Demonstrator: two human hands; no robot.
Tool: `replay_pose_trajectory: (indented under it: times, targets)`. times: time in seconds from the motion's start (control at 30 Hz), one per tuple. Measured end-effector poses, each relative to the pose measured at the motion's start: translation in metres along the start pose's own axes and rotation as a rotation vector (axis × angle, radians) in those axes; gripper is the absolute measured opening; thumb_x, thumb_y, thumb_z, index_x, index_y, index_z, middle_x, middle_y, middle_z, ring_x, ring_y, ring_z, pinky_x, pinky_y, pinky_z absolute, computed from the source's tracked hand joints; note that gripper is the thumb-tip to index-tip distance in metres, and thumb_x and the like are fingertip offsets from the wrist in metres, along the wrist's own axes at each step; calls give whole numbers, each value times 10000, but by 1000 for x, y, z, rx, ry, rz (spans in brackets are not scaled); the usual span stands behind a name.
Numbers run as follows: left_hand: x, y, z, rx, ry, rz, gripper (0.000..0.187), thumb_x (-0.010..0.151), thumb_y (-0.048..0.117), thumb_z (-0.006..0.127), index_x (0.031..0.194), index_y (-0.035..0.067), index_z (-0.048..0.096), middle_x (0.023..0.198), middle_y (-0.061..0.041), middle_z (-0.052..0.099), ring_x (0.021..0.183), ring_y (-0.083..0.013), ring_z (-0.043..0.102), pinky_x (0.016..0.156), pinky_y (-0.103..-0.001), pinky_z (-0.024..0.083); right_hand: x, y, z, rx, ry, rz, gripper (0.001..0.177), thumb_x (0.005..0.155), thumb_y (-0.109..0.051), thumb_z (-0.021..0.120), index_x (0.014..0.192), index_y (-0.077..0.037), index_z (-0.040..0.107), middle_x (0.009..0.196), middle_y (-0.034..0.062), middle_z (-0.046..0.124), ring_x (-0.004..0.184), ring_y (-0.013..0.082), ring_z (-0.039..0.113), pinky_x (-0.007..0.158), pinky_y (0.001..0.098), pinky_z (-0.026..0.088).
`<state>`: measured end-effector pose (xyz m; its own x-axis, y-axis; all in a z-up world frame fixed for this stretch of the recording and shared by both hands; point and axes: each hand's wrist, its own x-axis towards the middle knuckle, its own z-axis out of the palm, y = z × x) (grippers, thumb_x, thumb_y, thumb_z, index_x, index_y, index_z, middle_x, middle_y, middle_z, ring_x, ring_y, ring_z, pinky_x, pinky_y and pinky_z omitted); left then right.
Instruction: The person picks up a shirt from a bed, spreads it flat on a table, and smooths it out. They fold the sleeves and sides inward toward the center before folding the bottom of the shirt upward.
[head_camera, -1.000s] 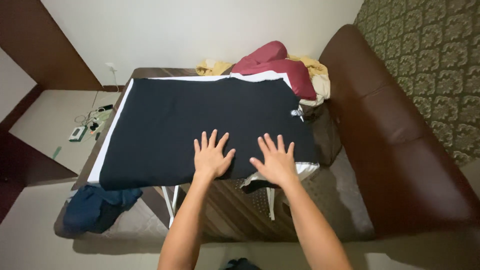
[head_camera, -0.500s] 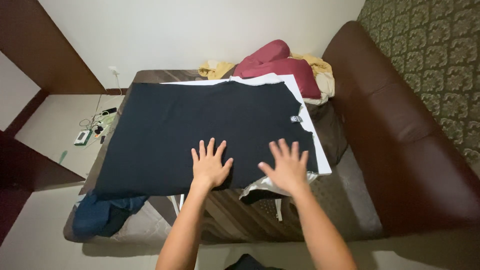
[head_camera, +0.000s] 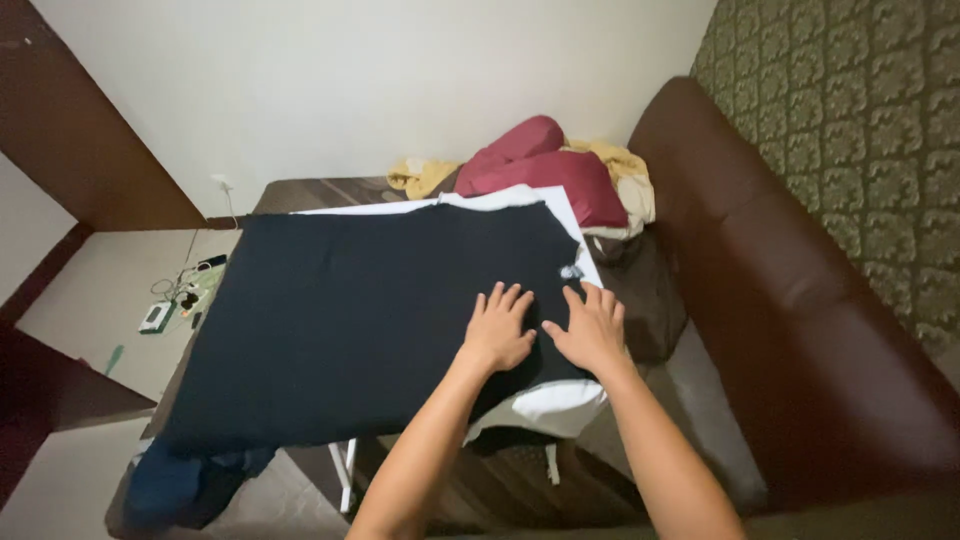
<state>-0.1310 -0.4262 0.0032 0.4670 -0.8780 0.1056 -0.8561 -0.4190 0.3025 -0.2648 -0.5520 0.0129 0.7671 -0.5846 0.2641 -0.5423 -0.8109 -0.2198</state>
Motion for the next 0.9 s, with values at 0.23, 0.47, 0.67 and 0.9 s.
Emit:
replay_pose_trajectory:
  times: [0.23, 0.47, 0.67, 0.9]
  targets:
    - [70, 10, 43, -32, 51, -5, 694, 940, 318, 585, 1559, 100, 362, 1647, -157, 313, 1554, -381, 204, 1236, -564, 172, 67, 63, 47, 85, -49, -146, 718, 837, -473, 754, 1439, -136, 554, 1513, 198, 457, 1412, 373, 361, 1161, 526, 260]
    - [75, 16, 43, -38, 154, -138, 698, 957, 341, 569, 1564, 81, 344, 1638, -202, 294, 1538, -419, 195, 1238, -559, 169, 101, 65, 69, 299, 21, -262, 674, 797, -375, 786, 1411, -164, 606, 1431, 155, 531, 1387, 345, 398, 1146, 510, 262]
    - [67, 17, 42, -32, 229, -129, 720, 966, 379, 566, 1575, 85, 319, 1653, -209, 270, 1551, -403, 175, 1248, -511, 154, 116, 72, 83, 426, 101, -193, 525, 813, -292, 772, 1315, -155, 698, 1340, 68, 617, 1328, 263, 493, 1133, 485, 281]
    - [70, 15, 41, 60, 119, -221, 741, 1004, 497, 491, 1589, 87, 292, 1671, -202, 212, 1567, -386, 127, 1268, -497, 113, 110, 59, 51, 352, 111, -28, 503, 810, -287, 778, 1255, -76, 677, 1339, 97, 596, 1319, 268, 478, 1120, 498, 228]
